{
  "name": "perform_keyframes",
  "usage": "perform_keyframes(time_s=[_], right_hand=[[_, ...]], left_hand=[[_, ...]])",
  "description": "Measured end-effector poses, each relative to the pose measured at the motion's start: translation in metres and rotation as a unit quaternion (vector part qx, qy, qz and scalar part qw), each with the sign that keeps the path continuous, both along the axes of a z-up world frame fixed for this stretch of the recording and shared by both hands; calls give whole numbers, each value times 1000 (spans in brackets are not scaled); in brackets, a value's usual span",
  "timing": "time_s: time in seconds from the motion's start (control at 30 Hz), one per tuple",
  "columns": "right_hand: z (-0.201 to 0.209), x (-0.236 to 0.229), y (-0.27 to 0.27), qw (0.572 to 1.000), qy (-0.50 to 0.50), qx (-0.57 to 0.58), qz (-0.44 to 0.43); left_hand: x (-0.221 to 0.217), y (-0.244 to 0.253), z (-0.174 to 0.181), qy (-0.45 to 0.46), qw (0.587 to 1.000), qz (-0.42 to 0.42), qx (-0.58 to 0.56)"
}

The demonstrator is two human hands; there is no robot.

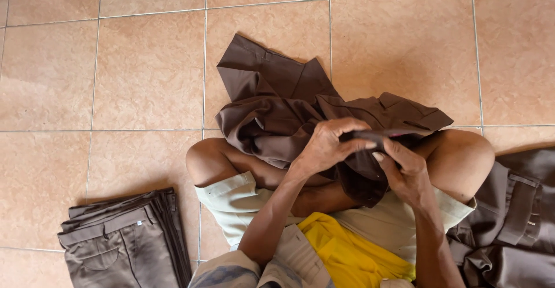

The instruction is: A person sitting on the floor carefully unfolds, smooths, and folds a pair of brown trousers.

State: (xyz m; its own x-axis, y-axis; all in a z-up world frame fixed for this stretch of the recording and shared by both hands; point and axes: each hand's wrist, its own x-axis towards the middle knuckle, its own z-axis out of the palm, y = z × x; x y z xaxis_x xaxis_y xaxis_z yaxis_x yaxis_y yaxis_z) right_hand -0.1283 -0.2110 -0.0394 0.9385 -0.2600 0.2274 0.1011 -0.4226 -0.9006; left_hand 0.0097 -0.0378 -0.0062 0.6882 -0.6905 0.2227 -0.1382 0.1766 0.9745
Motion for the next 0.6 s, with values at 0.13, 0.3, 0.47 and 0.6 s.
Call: perform_keyframes(time_s=[0.13, 0.3, 0.47, 0.6], right_hand=[[12, 37, -24, 997, 22, 41, 63], [-32, 50, -63, 983, 128, 56, 116], [-59, 32, -41, 864, 284, -317, 270], [-42, 32, -15, 912, 52, -348, 210]], left_hand=[[53, 2, 8, -62, 969, 237, 36], [115, 24, 19, -99, 891, 437, 71], [127, 45, 27, -127, 883, 450, 23], [131, 51, 35, -127, 877, 464, -13]])
